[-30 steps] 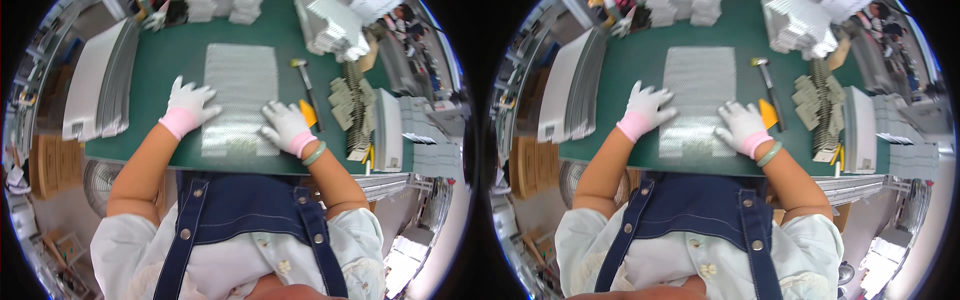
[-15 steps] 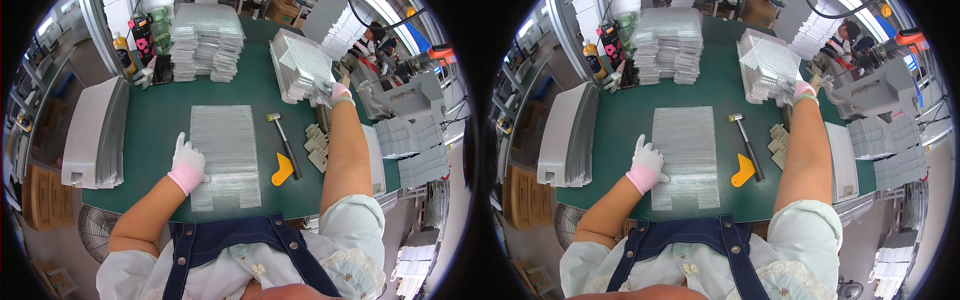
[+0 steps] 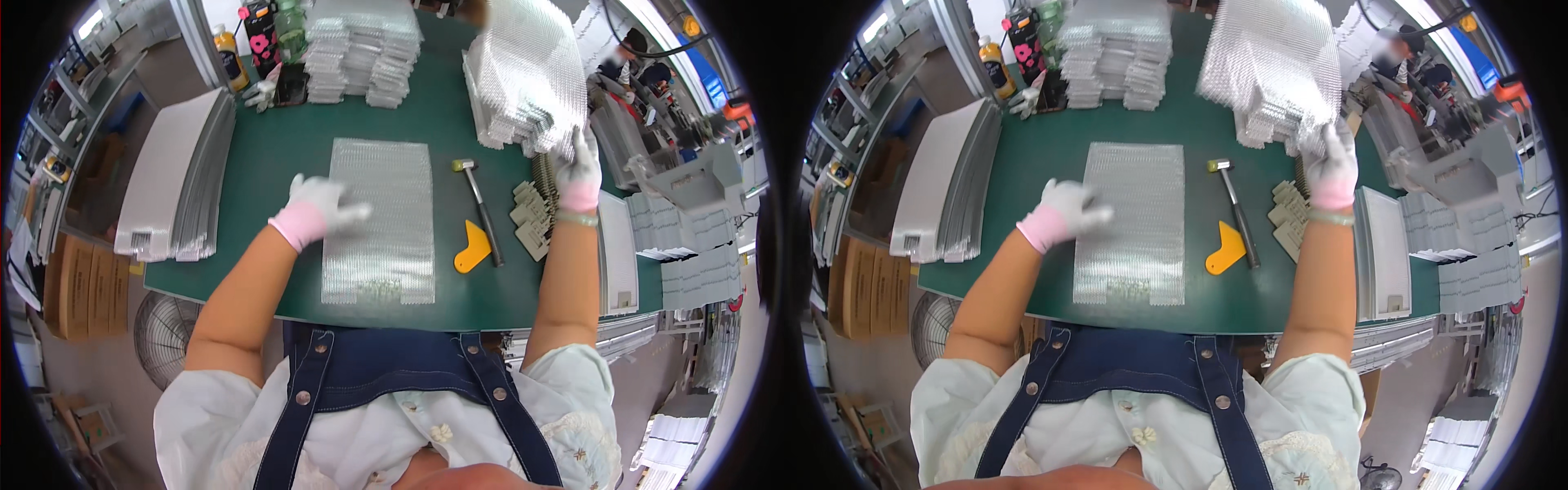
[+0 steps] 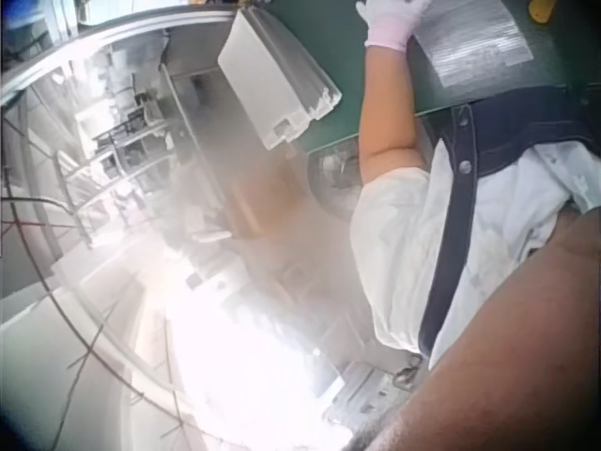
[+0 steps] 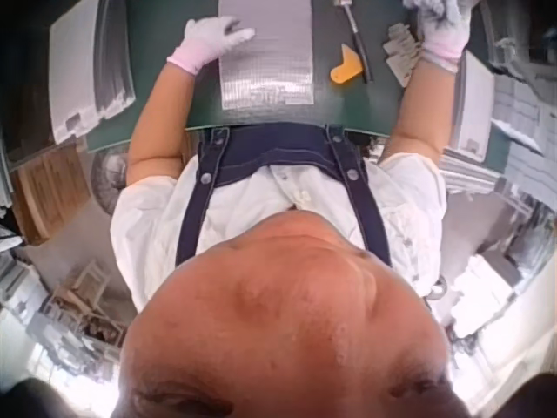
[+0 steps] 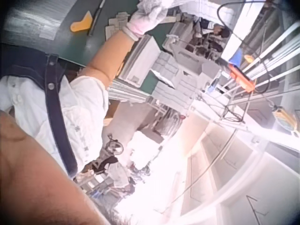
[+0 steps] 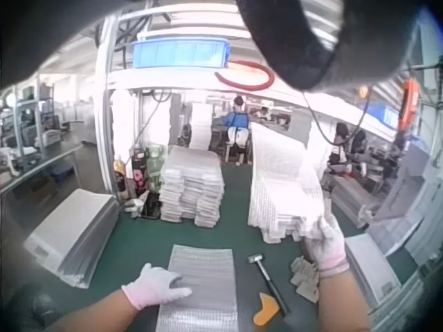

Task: The person assembles metal mesh panels into rectangular frames. They place a mesh sheet on a workbench, position a plastic insert, and fit metal frame pieces around the edges. The person uses a hammer to tap the frame corners into place and a handheld machine to secure the assembly. They repeat this process for multiple units, stacking the finished frames on the table.

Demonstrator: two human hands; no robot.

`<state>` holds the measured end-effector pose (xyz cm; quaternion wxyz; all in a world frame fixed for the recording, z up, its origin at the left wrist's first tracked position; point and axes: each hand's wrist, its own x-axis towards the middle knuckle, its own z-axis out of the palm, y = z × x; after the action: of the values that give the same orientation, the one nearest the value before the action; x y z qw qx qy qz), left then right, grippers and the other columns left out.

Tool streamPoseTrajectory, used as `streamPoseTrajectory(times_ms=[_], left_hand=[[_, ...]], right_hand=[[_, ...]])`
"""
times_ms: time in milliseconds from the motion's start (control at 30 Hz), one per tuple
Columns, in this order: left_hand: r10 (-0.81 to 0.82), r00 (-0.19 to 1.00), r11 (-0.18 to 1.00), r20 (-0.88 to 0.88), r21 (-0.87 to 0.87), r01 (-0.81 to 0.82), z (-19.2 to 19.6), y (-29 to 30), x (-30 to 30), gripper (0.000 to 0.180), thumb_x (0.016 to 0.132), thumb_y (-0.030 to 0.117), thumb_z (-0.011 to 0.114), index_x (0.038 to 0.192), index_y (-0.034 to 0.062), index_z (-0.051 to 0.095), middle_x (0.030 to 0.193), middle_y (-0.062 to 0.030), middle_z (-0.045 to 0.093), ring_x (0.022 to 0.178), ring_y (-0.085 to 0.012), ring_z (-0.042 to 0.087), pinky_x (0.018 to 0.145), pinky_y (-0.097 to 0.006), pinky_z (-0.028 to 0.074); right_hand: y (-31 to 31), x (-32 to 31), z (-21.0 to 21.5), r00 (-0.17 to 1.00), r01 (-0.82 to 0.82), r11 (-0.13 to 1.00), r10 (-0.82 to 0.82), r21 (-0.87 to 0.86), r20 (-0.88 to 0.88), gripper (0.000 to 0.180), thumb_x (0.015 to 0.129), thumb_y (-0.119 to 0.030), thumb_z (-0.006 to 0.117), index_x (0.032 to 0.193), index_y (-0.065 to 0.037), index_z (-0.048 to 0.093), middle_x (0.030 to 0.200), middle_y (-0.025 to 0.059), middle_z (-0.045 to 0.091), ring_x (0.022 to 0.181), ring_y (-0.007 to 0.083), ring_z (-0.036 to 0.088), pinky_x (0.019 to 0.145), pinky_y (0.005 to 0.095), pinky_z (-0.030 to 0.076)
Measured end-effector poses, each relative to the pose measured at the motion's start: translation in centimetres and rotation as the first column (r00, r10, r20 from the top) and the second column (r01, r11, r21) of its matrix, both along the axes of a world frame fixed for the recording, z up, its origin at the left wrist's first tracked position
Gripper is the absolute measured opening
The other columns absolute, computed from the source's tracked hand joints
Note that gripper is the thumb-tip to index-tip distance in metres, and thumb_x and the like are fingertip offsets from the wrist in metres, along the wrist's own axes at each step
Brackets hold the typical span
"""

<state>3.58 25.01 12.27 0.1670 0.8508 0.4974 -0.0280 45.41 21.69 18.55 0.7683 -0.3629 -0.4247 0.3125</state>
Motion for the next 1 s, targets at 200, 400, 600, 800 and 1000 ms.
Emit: streamPoseTrajectory(times_ms=[200, 400, 600, 800, 1000], left_hand=[[0.223, 0.399, 0.972, 0.890, -0.172, -0.160, 6.3, -7.1, 1.7, 0.057, 0.091, 0.032, 0.068, 0.128, -0.0076, 0.050, 0.090, -0.0077, 0.068, 0.079, -0.0125, 0.061, 0.076, -0.029, 0.050], [0.261, 0.695, 0.876, 0.670, 0.138, -0.462, -1.6, -11.8, 0.1, 0.069, 0.082, 0.036, 0.076, 0.127, -0.0079, 0.046, 0.083, -0.0141, 0.065, 0.074, -0.0260, 0.066, 0.067, -0.035, 0.053], [0.375, 0.799, 0.881, 0.470, 0.086, -0.465, -5.2, -11.8, -0.1, 0.078, 0.084, 0.046, 0.073, 0.129, -0.0100, 0.042, 0.095, -0.0224, 0.067, 0.087, -0.0357, 0.068, 0.078, -0.041, 0.054], [0.447, 0.859, 0.884, 0.248, 0.025, -0.467, -6.9, -10.7, 0.3, 0.074, 0.086, 0.053, 0.067, 0.122, -0.0079, 0.045, 0.095, -0.0262, 0.067, 0.093, -0.0389, 0.068, 0.078, -0.044, 0.055], [0.463, 0.875, 0.886, 0.144, -0.044, -0.462, -6.3, -10.0, 0.5, 0.064, 0.086, 0.053, 0.066, 0.109, -0.0044, 0.049, 0.091, -0.0241, 0.068, 0.087, -0.0390, 0.069, 0.073, -0.045, 0.056]], right_hand=[[-12.1, -13.2, -4.2, 0.952, 0.176, 0.925, -0.074, -0.337, 0.296, 0.039, 0.086, -0.008, 0.074, 0.118, 0.003, 0.054, 0.088, 0.0050, 0.063, 0.078, 0.0081, 0.060, 0.069, 0.0216, 0.049], [-16.2, -17.6, -9.5, 0.803, 0.340, 0.767, 0.064, -0.545, 0.592, 0.043, 0.082, -0.028, 0.081, 0.098, 0.003, 0.056, 0.065, 0.0000, 0.057, 0.058, 0.0056, 0.051, 0.052, 0.0222, 0.042], [-15.9, -18.6, -12.8, 0.600, 0.488, 0.671, 0.207, -0.558, 0.773, 0.053, 0.080, -0.041, 0.079, 0.100, 0.003, 0.057, 0.071, 0.0099, 0.063, 0.064, 0.0213, 0.061, 0.064, 0.0342, 0.050], [-14.1, -18.7, -13.8, 0.407, 0.572, 0.570, 0.426, -0.589, 0.808, 0.057, 0.085, -0.049, 0.069, 0.105, 0.002, 0.055, 0.087, 0.0212, 0.068, 0.086, 0.0376, 0.067, 0.077, 0.0436, 0.052], [-13.4, -18.7, -13.4, 0.342, 0.596, 0.522, 0.523, -0.611, 0.781, 0.058, 0.086, -0.050, 0.067, 0.106, 0.003, 0.055, 0.090, 0.0238, 0.068, 0.090, 0.0400, 0.066, 0.080, 0.0450, 0.052]])
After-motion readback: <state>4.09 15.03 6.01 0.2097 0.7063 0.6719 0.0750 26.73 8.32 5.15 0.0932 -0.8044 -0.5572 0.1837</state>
